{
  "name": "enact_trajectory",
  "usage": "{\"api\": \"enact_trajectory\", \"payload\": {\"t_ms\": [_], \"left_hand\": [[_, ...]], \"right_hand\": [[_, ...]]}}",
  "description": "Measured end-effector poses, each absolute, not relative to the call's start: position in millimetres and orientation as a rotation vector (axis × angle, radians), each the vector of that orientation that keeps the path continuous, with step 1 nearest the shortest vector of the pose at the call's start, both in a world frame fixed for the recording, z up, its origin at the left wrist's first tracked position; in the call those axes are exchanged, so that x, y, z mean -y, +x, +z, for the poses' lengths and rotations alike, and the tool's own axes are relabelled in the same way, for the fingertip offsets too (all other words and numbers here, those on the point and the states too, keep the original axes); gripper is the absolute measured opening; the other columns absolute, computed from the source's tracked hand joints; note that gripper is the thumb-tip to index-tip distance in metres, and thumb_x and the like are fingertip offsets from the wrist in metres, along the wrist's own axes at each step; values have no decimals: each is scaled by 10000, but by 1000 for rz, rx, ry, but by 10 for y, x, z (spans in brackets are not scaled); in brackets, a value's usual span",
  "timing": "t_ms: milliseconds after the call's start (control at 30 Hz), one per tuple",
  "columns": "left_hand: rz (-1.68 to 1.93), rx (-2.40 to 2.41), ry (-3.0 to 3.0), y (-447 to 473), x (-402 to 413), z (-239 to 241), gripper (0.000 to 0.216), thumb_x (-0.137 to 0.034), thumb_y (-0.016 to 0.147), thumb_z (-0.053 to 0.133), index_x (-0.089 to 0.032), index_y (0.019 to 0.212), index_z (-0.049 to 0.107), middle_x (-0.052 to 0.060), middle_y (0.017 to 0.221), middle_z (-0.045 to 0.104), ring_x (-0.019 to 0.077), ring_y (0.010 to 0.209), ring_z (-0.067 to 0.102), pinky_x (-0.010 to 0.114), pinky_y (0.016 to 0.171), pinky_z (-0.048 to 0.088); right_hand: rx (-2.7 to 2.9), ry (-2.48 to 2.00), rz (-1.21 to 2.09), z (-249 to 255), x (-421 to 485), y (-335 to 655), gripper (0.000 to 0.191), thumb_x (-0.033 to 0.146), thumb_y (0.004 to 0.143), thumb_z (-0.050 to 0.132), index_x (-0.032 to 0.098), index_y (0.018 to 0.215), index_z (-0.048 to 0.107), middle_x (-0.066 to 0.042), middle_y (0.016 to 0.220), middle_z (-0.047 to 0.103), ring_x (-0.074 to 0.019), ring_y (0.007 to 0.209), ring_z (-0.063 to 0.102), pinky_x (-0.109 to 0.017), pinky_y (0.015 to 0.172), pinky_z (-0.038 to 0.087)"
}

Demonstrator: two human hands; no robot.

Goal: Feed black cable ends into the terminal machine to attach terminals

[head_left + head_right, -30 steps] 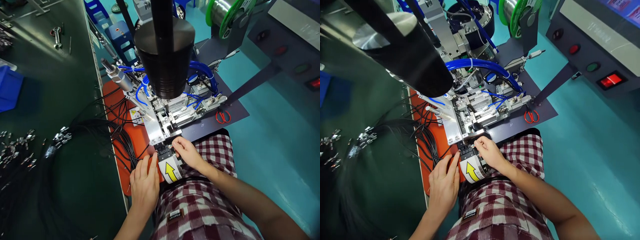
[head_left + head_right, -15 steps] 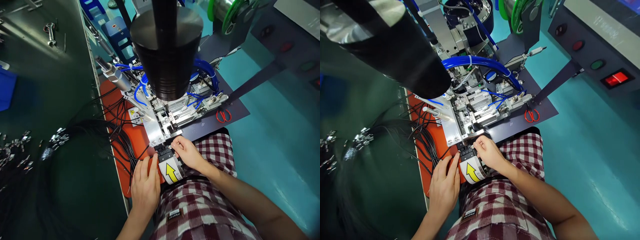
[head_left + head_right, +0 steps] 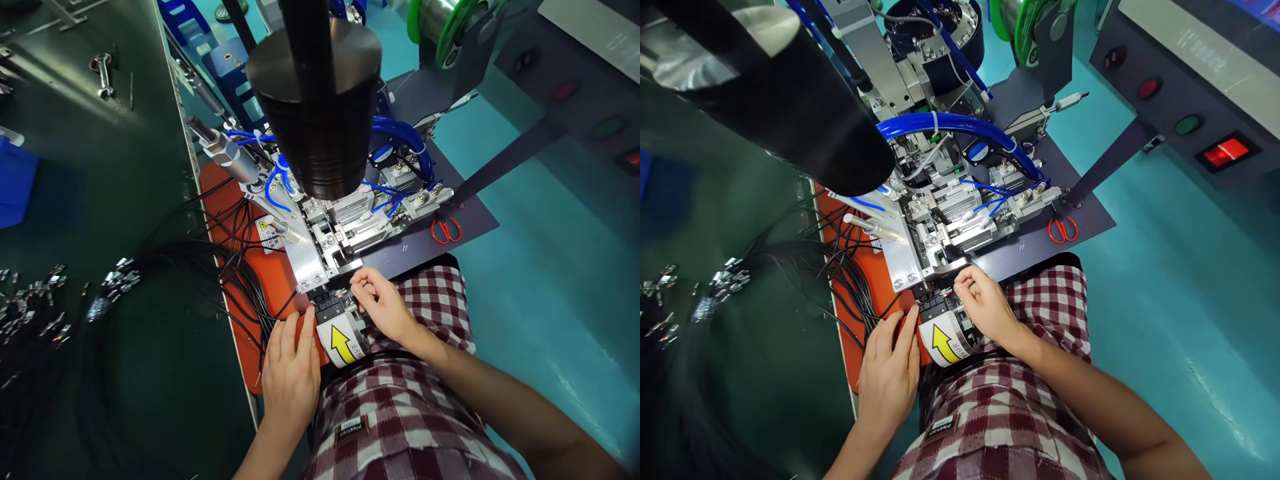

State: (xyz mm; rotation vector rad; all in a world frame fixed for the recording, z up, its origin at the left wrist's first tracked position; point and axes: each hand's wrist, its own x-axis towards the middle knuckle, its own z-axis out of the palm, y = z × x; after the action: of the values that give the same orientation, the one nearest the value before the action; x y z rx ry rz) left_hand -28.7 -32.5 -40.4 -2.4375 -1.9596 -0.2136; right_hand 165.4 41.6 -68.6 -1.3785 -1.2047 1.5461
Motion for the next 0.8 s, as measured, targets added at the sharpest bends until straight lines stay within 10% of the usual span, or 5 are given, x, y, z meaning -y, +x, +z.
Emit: {"api": "enact_trajectory", "payload": {"t_ms": [800], "left_hand": [[-394, 1858, -2666, 6, 3, -444, 431, -79, 878, 380, -146, 1288, 494, 158, 1164, 545, 266, 1082, 525, 416, 898, 481]], "right_hand": [[1025, -1316, 1713, -754, -462, 1446, 206, 367, 869, 529, 196, 759, 498, 68, 508, 447, -106, 461, 415, -242, 473, 329]]}}
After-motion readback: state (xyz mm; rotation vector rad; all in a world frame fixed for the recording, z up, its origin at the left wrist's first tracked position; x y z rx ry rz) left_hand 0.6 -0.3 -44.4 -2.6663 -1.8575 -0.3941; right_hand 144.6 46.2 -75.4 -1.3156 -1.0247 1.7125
